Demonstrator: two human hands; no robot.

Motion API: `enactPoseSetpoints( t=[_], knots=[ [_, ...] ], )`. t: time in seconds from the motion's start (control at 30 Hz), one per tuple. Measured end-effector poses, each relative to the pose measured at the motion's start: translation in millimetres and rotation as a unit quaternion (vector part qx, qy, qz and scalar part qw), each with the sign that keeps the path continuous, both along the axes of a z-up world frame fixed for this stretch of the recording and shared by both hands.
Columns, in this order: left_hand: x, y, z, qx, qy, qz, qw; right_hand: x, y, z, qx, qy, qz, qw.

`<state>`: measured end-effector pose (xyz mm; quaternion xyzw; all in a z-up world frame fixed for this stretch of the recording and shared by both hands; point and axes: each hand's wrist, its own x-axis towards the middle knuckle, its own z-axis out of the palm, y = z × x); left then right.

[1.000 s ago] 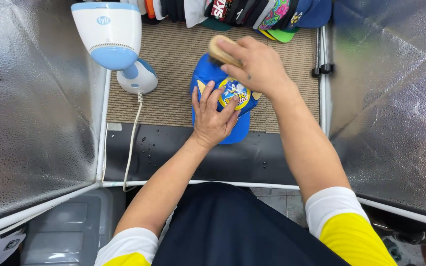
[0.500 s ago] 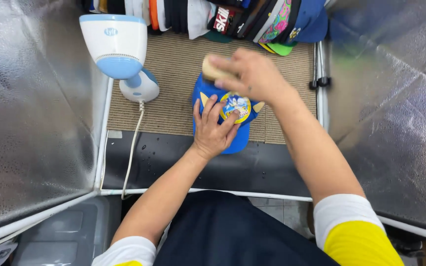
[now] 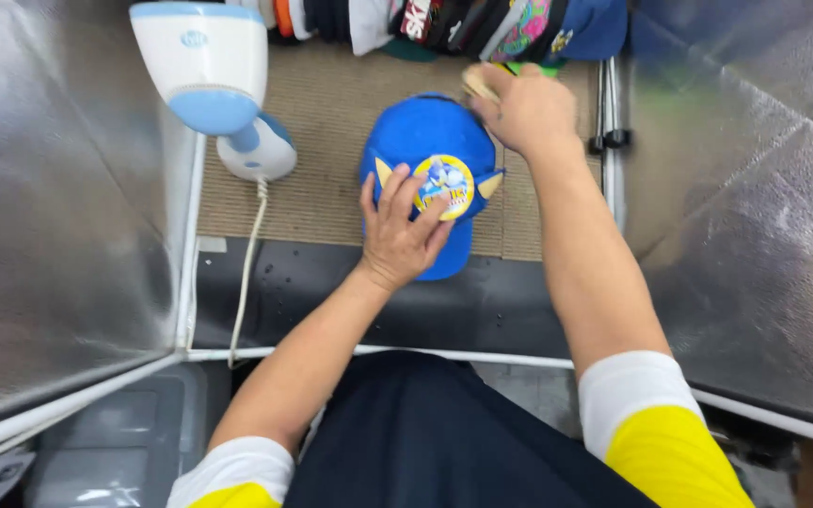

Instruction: Brushing and steaming a blue Sonic the Hedgehog themed baseball cap to clean or restore it.

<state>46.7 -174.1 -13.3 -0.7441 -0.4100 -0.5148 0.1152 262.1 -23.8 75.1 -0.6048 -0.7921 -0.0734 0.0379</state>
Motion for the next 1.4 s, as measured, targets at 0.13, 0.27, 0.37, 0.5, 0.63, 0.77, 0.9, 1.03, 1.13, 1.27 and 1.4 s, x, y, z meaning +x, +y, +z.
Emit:
enactPoseSetpoints(
  t=[0.13,0.27,0.37,0.5,0.63,0.77,0.9,1.03,1.13,1.27,1.4],
  knots=[
    [6.7,-1.1,-0.6,-0.012,-0.003,-0.007,1.000,-22.2,-38.8,35.2,-0.012,0.192,0.080,0.978],
    [2.8,-1.6,-2.0,-0.016,0.003,-0.001,1.000,-10.7,-55.0,7.1,-0.079,0.340,0.086,0.933],
    [1.5,7.5,-0.4,0.004,0.014,0.006,1.000,18.8,-43.7,-6.6,-0.076,0.263,-0.010,0.962],
    [3.4,-1.7,-1.5,-0.003,0.009,-0.007,1.000,2.9,-77.5,17.3,-0.007,0.258,-0.001,0.966],
    [3.3,-9.2,-7.4,-0.009,0.005,-0.005,1.000,-1.9,-88.4,-18.9,-0.048,0.292,0.011,0.955],
    [-0.5,6.9,-5.6,0.004,0.014,-0.001,1.000,10.5,-82.3,-69.2,-0.153,0.521,-0.122,0.831],
    [4.2,1.8,-11.0,-0.002,0.006,-0.008,1.000,-4.0,-112.4,-56.8,-0.125,0.587,-0.212,0.771],
    [2.6,-2.4,-14.7,-0.008,0.012,-0.012,1.000,-37.1,-132.9,-11.1,0.019,0.674,-0.188,0.714],
    [3.9,2.5,-15.9,-0.003,0.015,-0.011,1.000,-54.4,-142.8,7.8,-0.177,0.766,-0.206,0.583],
    [3.5,4.2,-17.2,-0.008,0.019,-0.008,1.000,3.9,-122.4,-37.8,-0.100,0.541,-0.280,0.787],
    [2.8,1.6,-10.3,-0.007,0.027,-0.011,1.000,-9.0,-117.8,8.2,0.094,0.351,0.027,0.931]
  ],
)
